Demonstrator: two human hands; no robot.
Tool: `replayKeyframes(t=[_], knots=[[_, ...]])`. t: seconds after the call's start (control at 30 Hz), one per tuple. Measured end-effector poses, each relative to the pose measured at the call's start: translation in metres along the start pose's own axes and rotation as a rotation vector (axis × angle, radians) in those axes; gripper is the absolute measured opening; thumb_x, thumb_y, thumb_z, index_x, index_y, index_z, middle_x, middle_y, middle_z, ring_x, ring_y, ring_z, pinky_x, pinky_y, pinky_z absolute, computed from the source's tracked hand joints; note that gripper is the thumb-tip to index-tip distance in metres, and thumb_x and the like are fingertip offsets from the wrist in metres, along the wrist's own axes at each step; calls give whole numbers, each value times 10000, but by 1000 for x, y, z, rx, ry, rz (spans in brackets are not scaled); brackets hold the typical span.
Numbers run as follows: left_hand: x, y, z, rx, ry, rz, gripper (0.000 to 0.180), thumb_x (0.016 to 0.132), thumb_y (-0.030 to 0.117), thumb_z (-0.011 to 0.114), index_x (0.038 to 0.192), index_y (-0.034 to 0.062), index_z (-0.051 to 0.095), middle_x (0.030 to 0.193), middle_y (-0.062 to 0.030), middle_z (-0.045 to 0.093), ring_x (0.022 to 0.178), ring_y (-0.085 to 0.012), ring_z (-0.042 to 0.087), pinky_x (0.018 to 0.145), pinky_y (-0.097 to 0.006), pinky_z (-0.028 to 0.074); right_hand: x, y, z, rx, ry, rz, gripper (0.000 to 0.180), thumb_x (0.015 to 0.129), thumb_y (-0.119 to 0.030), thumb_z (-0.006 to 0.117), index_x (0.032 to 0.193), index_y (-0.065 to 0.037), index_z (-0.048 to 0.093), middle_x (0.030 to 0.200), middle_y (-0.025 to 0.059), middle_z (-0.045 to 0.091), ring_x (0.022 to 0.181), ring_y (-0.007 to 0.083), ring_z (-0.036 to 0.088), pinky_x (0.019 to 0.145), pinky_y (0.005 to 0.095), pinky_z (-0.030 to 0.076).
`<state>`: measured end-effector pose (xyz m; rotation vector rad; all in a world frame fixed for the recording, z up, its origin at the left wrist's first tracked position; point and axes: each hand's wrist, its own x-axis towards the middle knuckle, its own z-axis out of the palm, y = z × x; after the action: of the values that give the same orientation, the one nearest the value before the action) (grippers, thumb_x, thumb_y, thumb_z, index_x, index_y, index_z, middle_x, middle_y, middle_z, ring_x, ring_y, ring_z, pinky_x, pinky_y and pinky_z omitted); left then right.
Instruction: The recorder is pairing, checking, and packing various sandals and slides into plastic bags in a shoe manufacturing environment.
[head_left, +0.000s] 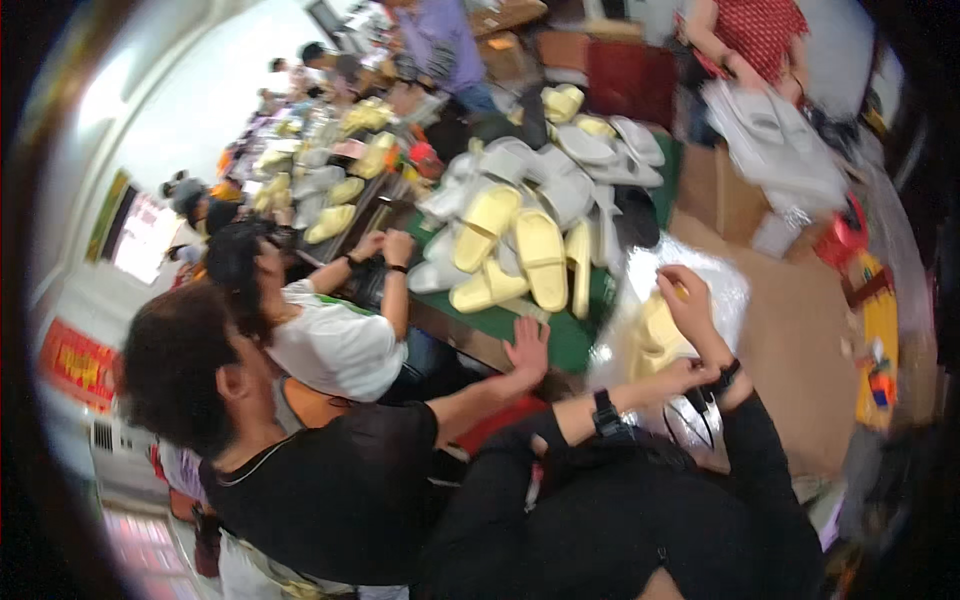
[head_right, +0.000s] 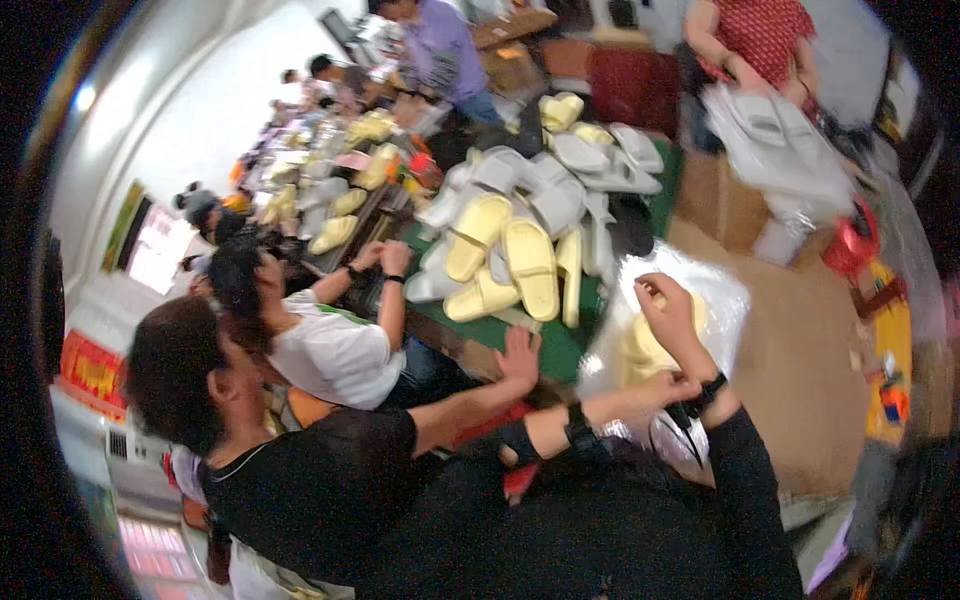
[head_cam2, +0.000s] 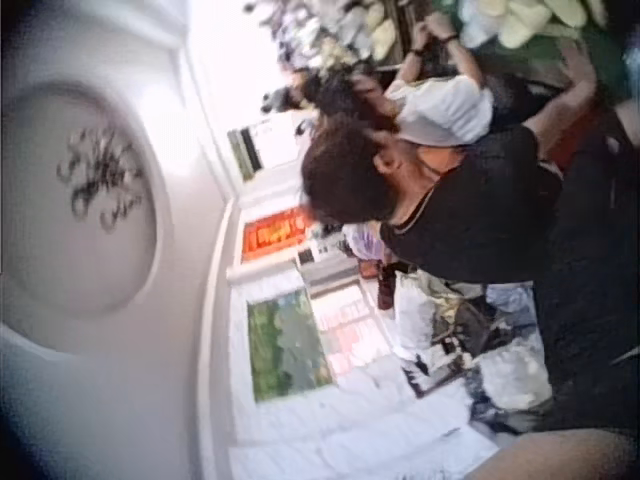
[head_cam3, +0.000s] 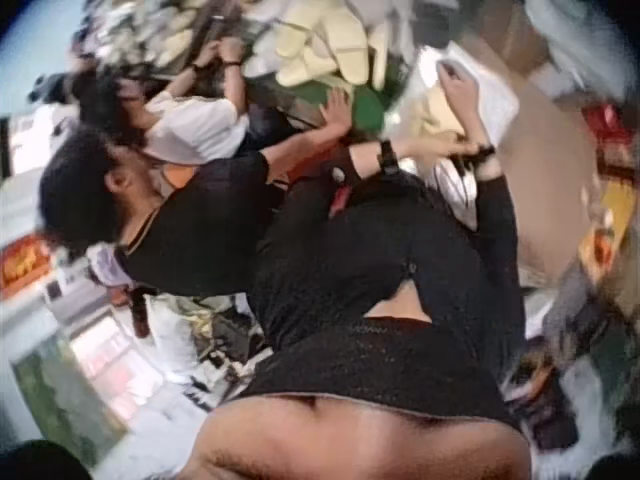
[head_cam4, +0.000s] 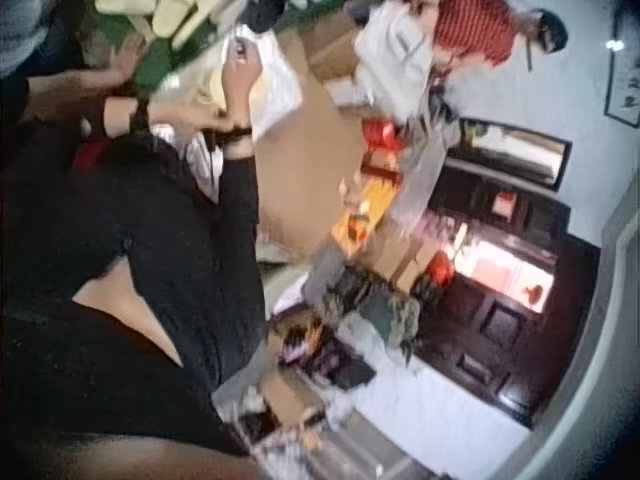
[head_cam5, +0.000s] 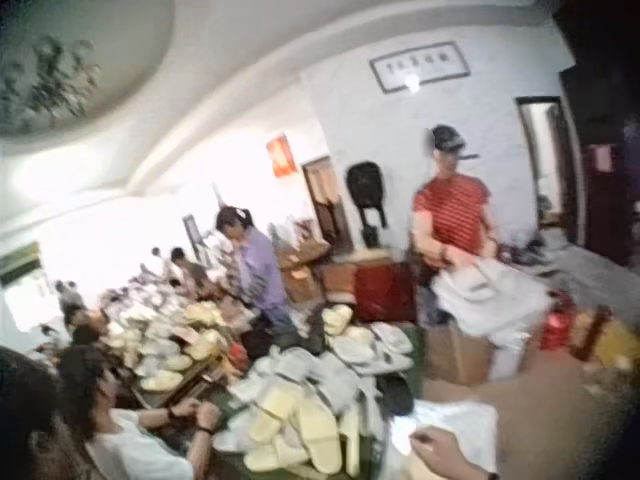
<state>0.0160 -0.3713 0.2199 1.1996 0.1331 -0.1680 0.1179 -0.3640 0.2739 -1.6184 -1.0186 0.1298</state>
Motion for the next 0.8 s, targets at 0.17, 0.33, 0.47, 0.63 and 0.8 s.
replayKeyframes(t=[0.17,0.33,0.47,0.63,0.8], knots=[[-16,28,0,-231,-117,-439,555,860,450,492,1068,-64,491,900,-70,577,752,-121,569,630,-247,475,-35,54,11,-462,-409,-324,141,761,-174,565,835,-53,566,739,114,569,736,277,557,653,382,438],[-9,-33,-39,543,-356,-187,470,852,402,511,1082,-8,512,924,-130,611,785,-215,595,709,-330,474,-95,93,6,-523,-490,-106,198,759,-177,560,912,-54,588,792,108,570,775,276,554,682,392,433],[-21,-75,-60,1134,-279,-262,404,813,328,530,1063,12,537,1024,-187,572,958,-354,529,815,-414,421,-109,83,1,-543,-253,197,263,770,-224,572,986,-78,601,970,121,549,933,289,504,791,380,407],[-31,-102,-69,1435,-230,-94,352,788,259,535,1070,48,541,1079,-159,515,1034,-318,471,842,-437,390,-91,101,13,-1008,162,269,323,791,-249,563,1097,-149,581,1119,170,515,1037,311,488,864,342,396],[-28,-106,-74,1485,-286,7,329,794,219,523,1080,58,537,1043,-145,508,1004,-319,468,845,-431,384,-91,131,3,-267,85,781,331,789,-102,525,1116,-116,566,1033,192,540,882,325,555,762,356,454]])
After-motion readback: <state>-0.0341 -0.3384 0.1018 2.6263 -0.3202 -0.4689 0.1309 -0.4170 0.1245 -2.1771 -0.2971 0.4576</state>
